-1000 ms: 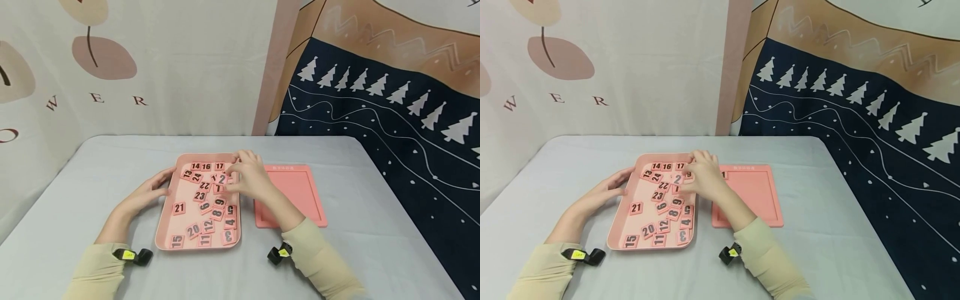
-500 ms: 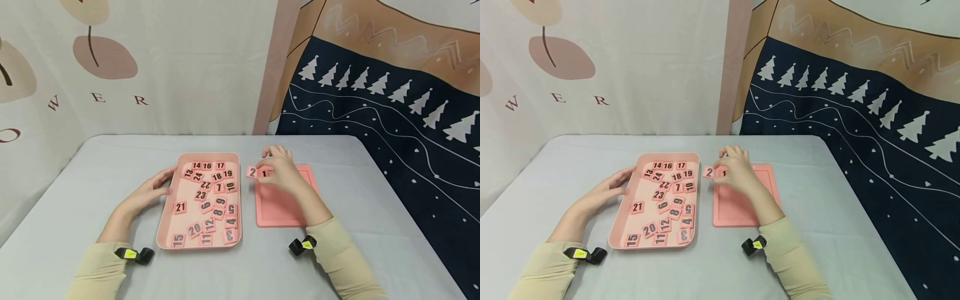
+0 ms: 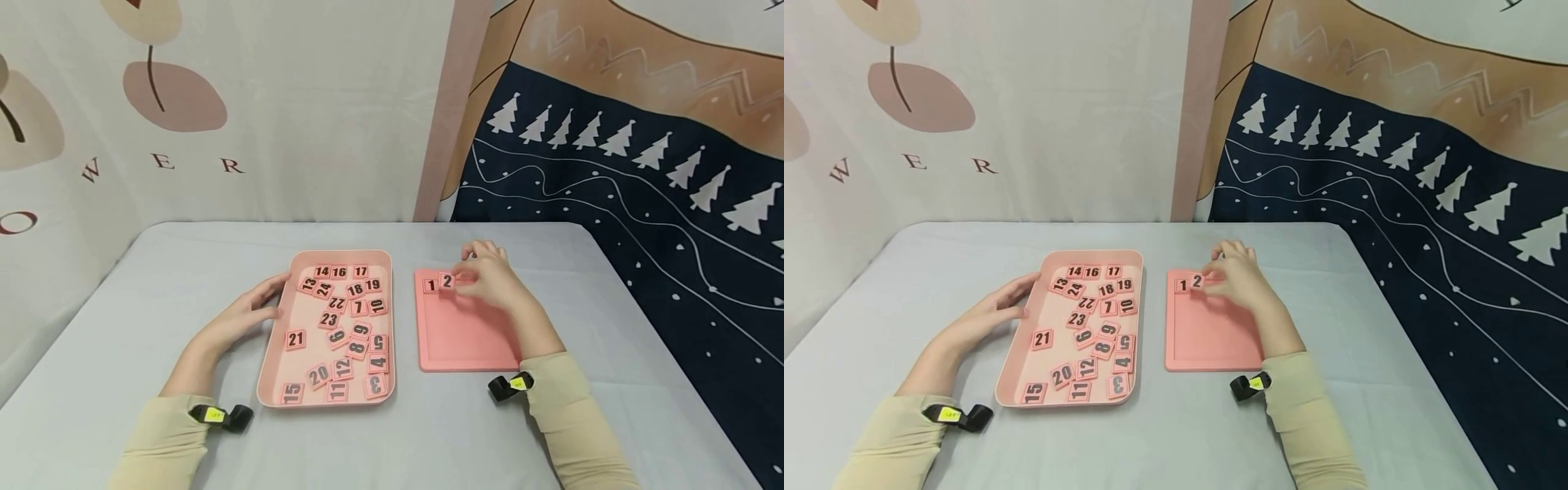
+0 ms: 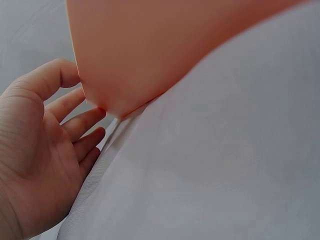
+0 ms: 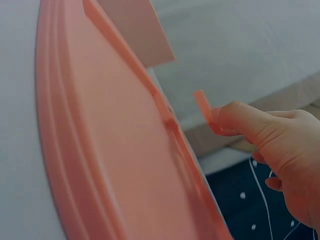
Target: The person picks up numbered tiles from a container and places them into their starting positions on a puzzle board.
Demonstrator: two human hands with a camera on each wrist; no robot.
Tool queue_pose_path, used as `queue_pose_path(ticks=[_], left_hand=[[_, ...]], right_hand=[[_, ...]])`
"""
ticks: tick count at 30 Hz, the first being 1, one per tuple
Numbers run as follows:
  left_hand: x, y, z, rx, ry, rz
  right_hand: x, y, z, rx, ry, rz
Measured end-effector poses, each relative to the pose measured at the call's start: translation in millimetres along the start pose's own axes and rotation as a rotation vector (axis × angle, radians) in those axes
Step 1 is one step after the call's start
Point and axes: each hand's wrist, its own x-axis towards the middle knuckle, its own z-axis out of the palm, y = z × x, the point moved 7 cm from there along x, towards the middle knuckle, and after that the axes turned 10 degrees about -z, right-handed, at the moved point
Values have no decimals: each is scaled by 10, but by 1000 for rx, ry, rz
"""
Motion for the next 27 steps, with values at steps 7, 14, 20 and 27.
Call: queue_pose_path(ticks=[7, 14, 20, 27], left_hand=[[-7, 10, 6, 1, 4, -4], [0, -1, 7, 4, 7, -14], [3, 1, 1, 5, 7, -10], [0, -5, 1, -1, 0, -3]], right_hand=[[-71, 126, 103, 1, -63, 41], [-87, 180, 181, -4, -68, 55], [-81, 169, 194, -22, -70, 35], [-84, 178, 200, -46, -81, 51]])
